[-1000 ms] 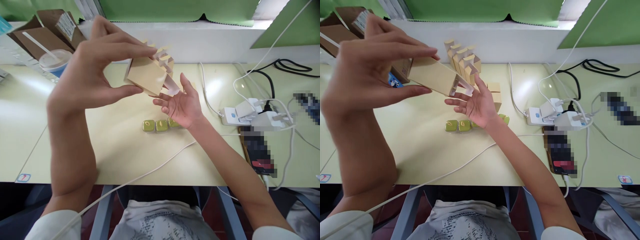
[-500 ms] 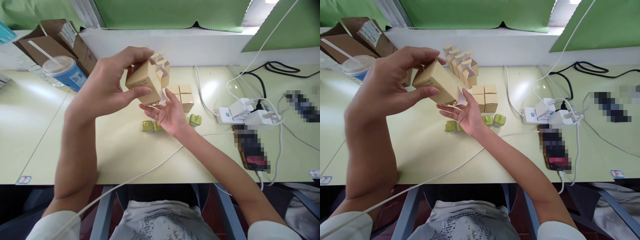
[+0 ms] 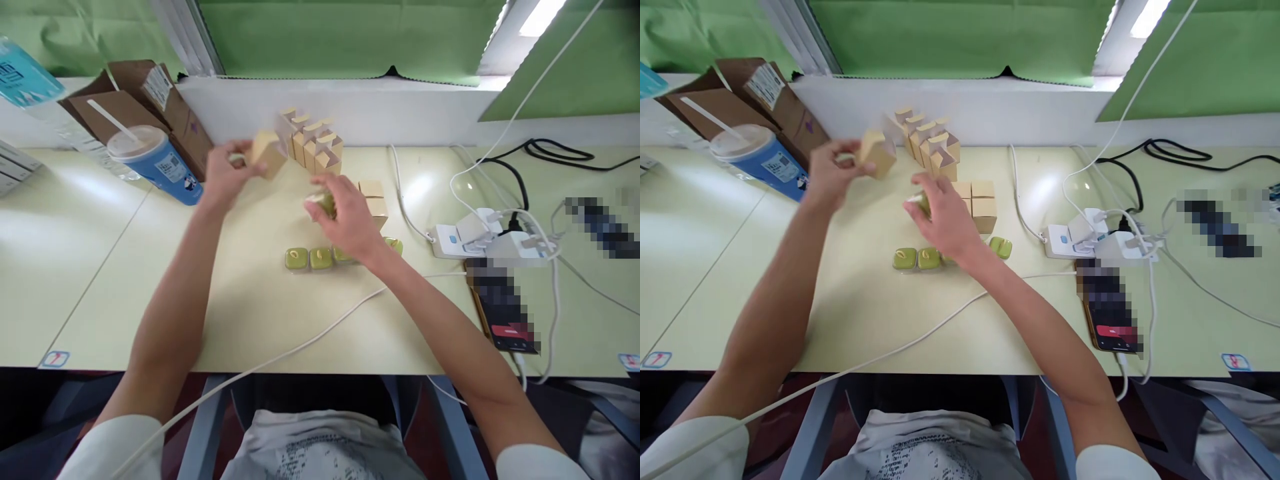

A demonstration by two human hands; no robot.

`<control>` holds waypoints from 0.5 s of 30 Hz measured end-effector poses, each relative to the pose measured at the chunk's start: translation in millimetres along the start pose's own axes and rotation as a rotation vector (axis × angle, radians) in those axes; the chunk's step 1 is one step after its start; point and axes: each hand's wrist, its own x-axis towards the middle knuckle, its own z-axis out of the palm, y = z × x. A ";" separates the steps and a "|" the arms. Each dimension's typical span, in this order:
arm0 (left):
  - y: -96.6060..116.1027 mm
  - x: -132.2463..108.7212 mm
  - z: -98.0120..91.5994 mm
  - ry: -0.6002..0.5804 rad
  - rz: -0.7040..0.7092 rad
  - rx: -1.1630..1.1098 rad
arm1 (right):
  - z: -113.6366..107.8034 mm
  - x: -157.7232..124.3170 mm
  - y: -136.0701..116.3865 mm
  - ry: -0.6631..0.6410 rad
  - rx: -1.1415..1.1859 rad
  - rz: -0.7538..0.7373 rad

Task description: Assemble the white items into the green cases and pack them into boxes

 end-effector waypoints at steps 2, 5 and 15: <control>-30.0 -11.6 20.0 0.041 -0.238 0.100 | 5.9 4.5 1.2 -0.124 -0.407 -0.073; -43.9 -27.5 49.9 0.027 -0.304 0.184 | 17.5 8.7 3.3 -0.356 -0.685 -0.131; -66.7 26.9 85.5 0.066 -0.277 0.388 | 13.4 9.0 -0.2 -0.586 -0.687 -0.094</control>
